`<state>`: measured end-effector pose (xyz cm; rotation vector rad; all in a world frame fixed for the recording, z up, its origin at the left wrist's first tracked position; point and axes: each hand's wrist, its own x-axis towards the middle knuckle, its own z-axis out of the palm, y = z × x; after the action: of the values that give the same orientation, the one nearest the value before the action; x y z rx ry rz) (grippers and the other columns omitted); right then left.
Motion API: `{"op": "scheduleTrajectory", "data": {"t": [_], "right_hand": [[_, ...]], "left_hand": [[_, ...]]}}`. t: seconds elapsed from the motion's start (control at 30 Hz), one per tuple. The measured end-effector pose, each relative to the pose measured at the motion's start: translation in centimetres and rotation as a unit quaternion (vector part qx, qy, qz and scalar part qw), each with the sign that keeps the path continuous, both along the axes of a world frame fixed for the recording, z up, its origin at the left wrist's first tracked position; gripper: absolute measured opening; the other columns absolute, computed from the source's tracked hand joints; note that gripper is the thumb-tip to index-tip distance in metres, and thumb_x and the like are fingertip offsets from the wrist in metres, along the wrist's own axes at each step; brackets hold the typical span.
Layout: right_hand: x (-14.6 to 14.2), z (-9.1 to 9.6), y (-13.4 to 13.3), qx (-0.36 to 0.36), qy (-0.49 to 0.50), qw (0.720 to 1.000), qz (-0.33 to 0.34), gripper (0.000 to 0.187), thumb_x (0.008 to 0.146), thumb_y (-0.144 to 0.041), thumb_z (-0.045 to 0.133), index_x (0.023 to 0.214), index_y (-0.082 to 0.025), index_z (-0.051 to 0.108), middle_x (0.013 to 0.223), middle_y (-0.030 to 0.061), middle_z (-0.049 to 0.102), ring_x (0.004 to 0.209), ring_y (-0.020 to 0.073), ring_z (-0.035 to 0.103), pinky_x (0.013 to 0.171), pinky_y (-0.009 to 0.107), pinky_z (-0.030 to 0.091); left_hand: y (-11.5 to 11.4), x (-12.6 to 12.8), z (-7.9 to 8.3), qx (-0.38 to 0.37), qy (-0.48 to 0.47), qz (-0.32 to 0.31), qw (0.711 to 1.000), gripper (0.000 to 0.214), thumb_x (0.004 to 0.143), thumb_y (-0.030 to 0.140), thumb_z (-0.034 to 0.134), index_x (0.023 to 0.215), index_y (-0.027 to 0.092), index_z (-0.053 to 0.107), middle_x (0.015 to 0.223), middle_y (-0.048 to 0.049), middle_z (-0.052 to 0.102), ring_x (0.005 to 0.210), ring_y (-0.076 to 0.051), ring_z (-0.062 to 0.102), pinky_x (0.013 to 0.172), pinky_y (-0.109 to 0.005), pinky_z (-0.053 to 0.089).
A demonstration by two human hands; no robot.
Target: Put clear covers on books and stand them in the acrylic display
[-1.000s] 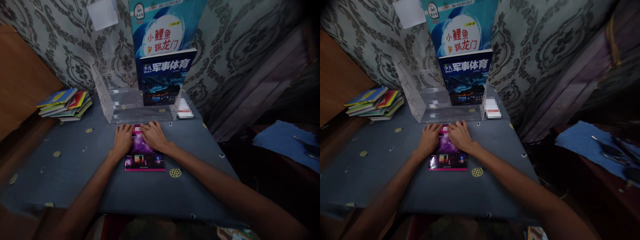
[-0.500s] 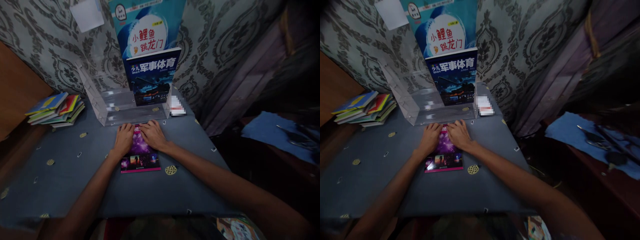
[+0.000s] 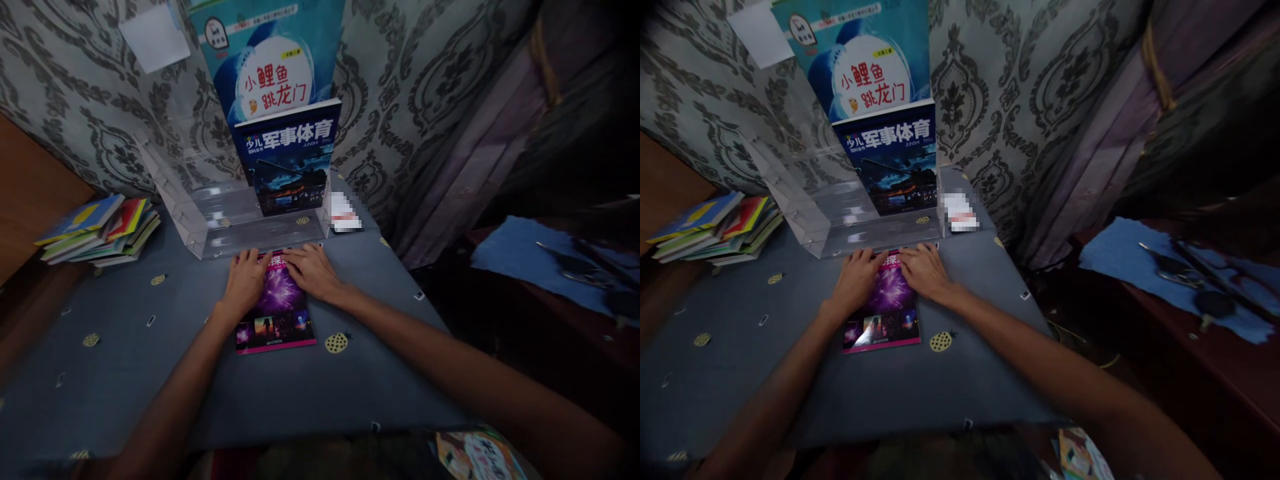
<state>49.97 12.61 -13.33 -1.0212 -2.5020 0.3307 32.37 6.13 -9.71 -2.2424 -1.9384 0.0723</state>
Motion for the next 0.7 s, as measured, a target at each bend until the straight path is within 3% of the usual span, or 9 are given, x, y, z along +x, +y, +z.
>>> {"op": "scheduleTrajectory", "data": {"t": [0.27, 0.5, 0.7], "right_hand": [[0.4, -0.5, 1.5, -0.091, 0.143, 0.985, -0.025, 0.029, 0.094, -0.015, 0.054, 0.111, -0.019, 0.077, 0.118, 0.0079, 0.077, 0.11, 0.0245, 0.069, 0.103, 0.044, 0.046], [0.5, -1.6, 2.9, -0.198, 0.252, 0.947, -0.028, 0.027, 0.092, -0.016, 0.058, 0.11, -0.018, 0.078, 0.108, 0.007, 0.08, 0.101, 0.0222, 0.074, 0.096, 0.037, 0.055], [1.0, -1.6, 3.2, -0.202, 0.252, 0.946, -0.013, 0.028, 0.091, -0.014, 0.058, 0.109, -0.017, 0.079, 0.109, 0.0081, 0.079, 0.101, 0.0225, 0.073, 0.094, 0.035, 0.055]], "left_hand": [[1.5, 0.7, 0.7, -0.016, -0.02, -0.025, 0.999, 0.038, 0.094, 0.005, 0.041, 0.12, 0.016, 0.066, 0.112, -0.013, 0.062, 0.109, -0.029, 0.056, 0.092, -0.04, 0.048], [2.4, 1.3, -0.2, -0.009, -0.061, -0.052, 0.997, 0.051, 0.093, 0.006, 0.043, 0.138, 0.024, 0.059, 0.111, -0.0101, 0.06, 0.106, -0.028, 0.054, 0.091, -0.04, 0.047], [2.4, 1.2, -0.8, 0.004, -0.062, -0.054, 0.997, 0.051, 0.093, 0.007, 0.045, 0.14, 0.023, 0.059, 0.113, -0.0111, 0.06, 0.104, -0.028, 0.054, 0.087, -0.04, 0.046]]}}
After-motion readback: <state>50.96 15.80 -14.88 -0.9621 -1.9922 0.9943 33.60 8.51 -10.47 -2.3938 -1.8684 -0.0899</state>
